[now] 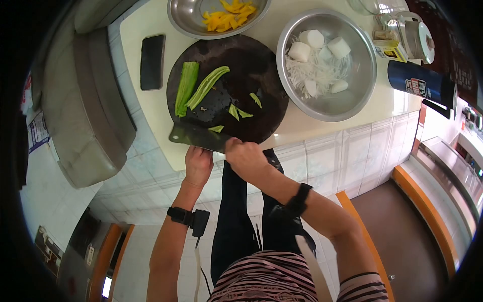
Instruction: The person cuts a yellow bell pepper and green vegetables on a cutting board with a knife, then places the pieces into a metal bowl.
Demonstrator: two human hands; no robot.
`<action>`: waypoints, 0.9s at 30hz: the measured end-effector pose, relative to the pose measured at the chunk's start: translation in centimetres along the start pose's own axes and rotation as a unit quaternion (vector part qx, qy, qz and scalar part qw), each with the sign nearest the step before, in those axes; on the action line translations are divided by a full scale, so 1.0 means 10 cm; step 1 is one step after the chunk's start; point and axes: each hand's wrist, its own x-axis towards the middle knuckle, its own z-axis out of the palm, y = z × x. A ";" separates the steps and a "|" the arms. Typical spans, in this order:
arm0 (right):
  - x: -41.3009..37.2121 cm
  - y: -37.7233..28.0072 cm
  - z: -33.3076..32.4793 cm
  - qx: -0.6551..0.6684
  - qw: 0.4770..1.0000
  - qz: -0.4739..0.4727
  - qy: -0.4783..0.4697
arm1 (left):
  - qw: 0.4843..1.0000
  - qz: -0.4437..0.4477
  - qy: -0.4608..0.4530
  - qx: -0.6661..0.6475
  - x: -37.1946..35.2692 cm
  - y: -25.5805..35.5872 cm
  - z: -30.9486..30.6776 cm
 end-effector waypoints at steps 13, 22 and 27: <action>-0.55 0.23 -0.23 0.159 0.973 0.159 0.045 | 0.970 -0.191 0.089 -0.121 0.18 0.26 0.05; -0.51 -0.03 -0.19 0.194 0.971 0.125 0.058 | 0.942 -0.286 0.073 -0.158 0.26 0.48 0.08; -0.58 -0.02 -0.20 0.189 0.971 0.147 -0.006 | 0.945 -0.272 0.095 -0.152 0.22 0.45 0.14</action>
